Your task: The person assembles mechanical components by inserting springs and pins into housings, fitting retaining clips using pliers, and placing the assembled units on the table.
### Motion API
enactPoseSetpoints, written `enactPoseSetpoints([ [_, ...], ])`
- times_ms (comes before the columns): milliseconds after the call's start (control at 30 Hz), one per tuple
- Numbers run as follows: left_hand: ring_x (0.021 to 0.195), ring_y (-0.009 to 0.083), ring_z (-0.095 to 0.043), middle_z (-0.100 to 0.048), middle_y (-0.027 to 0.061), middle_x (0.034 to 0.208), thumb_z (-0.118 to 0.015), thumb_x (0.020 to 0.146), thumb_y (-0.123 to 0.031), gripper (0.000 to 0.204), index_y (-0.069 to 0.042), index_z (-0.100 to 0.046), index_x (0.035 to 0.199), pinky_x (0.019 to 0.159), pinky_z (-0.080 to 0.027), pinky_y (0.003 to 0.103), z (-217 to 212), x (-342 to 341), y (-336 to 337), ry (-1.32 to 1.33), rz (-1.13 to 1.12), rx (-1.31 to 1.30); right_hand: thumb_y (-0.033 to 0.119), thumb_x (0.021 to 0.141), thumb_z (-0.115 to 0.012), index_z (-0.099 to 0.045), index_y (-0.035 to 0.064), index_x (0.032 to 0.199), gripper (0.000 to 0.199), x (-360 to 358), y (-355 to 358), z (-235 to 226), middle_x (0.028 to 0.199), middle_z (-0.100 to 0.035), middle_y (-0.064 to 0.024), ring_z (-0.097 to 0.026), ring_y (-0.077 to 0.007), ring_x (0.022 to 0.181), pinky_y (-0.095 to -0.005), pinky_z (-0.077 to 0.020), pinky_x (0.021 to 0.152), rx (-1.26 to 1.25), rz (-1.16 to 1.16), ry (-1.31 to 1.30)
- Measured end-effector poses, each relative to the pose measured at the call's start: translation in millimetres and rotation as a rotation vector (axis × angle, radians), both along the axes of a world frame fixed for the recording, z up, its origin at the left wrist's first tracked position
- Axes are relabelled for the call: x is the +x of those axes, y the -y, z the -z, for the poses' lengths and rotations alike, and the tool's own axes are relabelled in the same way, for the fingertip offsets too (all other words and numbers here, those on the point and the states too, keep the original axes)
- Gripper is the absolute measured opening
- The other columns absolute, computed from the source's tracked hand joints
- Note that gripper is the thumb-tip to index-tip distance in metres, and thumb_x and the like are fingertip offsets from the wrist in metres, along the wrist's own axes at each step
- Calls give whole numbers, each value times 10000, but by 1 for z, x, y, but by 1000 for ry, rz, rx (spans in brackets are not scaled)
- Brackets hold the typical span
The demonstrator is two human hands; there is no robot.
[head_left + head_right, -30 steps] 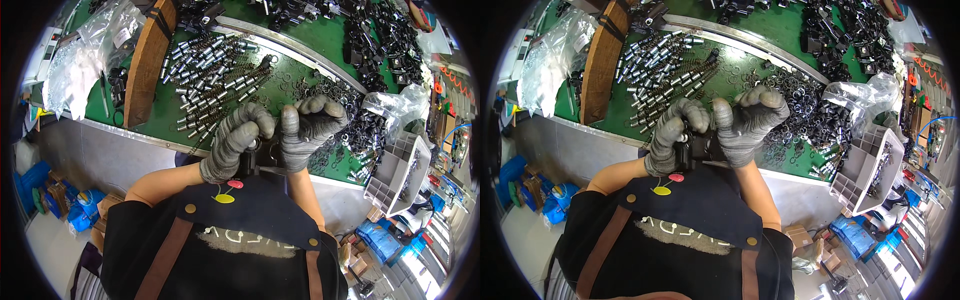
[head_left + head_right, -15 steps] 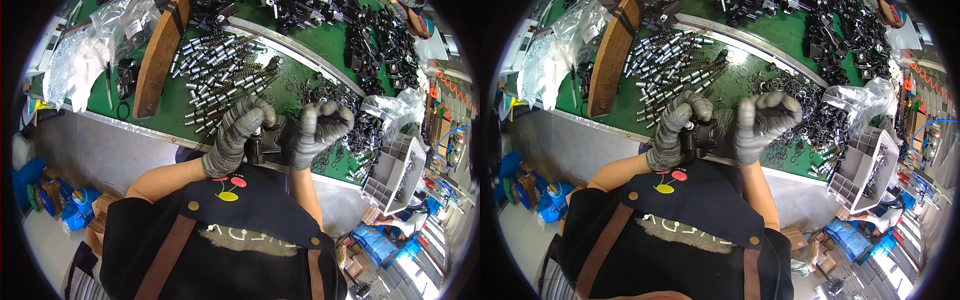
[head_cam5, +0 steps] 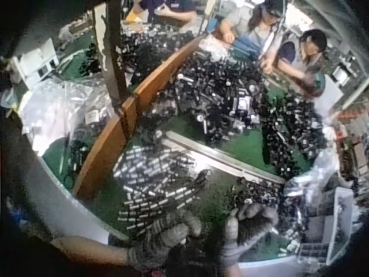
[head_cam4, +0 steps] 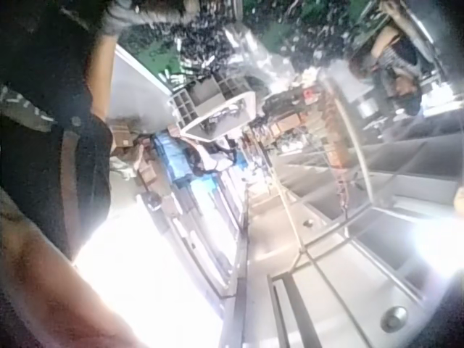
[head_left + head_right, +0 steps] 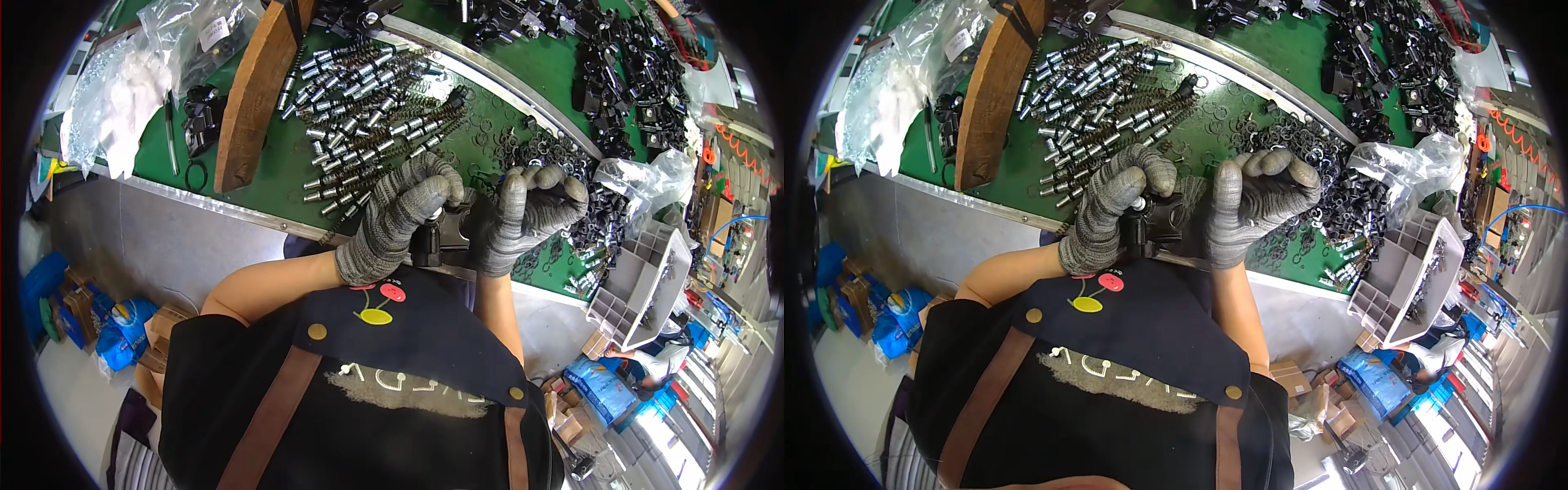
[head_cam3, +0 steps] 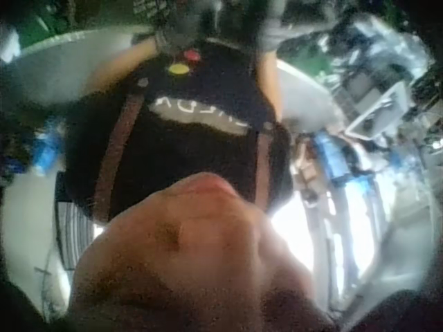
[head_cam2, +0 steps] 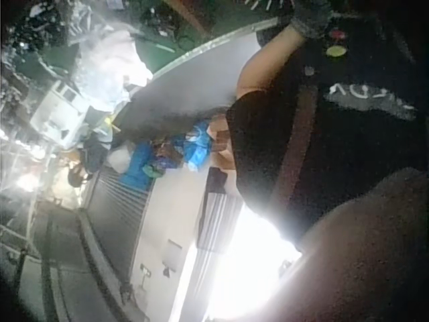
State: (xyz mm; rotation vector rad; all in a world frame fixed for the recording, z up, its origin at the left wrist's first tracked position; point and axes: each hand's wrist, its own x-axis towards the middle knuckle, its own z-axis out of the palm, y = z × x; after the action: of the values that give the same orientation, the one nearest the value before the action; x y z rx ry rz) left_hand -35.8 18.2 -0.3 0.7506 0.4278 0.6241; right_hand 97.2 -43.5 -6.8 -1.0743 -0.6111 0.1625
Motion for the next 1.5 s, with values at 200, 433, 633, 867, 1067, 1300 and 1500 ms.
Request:
enactPoseSetpoints([
  [200, 874, 94, -541, -602, 7, 921, -567, 971, -263, 207, -62, -611, 991, 827, -444, 261, 1, 5, 0, 18, 61, 28, 25, 851, -750, -444, 152, 1258, 525, 16, 1, -13, 1070, -509, -34, -503, -127, 886, -259, -510, 722, -57, -33, 12],
  [433, 930, 147, -590, -609, 69, 1006, -631, 941, -309, 320, -48, -557, 1110, 852, -486, 282, 1, 38, 18, 184, 226, 61, 311, 873, -773, -503, 113, 1259, 511, 32, 25, -135, 1005, -553, -26, -515, -121, 762, -235, -477, 611, 104, -288, -62],
  [633, 952, 134, -579, -589, 48, 1026, -636, 932, -265, 311, -59, -532, 1140, 886, -486, 285, 4, 51, 37, 166, 235, 87, 366, 853, -790, -503, 92, 1243, 557, 18, 37, -140, 1013, -549, -31, -505, -97, 760, -203, -424, 592, -59, -412, -126],
  [867, 935, 105, -541, -560, 20, 992, -606, 930, -192, 243, -71, -507, 1116, 893, -469, 285, -14, 49, 35, 84, 263, 131, 360, 834, -814, -506, 89, 1238, 575, 16, 44, -124, 964, -549, -13, -501, -72, 777, -193, -418, 602, -96, -356, -124],
  [1067, 898, 111, -563, -564, 18, 939, -633, 907, -184, 264, -62, -506, 1104, 841, -498, 296, -5, 51, 33, 89, 283, 141, 338, 847, -805, -511, 78, 1253, 564, 18, 47, -127, 927, -561, -17, -525, -78, 786, -198, -444, 614, -5, -386, -186],
  [1300, 784, 128, -603, -586, 17, 882, -655, 905, -198, 309, -58, -522, 1146, 717, -533, 323, -59, 77, -1, -383, 211, 942, 198, 927, -698, -482, 92, 1346, 483, 63, 54, -98, 1032, -535, -67, -510, -147, 807, -267, -464, 692, 179, 69, -8],
  [1500, 872, 134, -594, -619, 38, 979, -686, 894, -239, 384, -61, -573, 1215, 773, -503, 286, -57, 59, -36, -358, 220, 779, 79, 896, -716, -450, 108, 1358, 534, 80, 56, -36, 1082, -547, -39, -541, -127, 905, -270, -496, 820, 57, 126, 100],
])
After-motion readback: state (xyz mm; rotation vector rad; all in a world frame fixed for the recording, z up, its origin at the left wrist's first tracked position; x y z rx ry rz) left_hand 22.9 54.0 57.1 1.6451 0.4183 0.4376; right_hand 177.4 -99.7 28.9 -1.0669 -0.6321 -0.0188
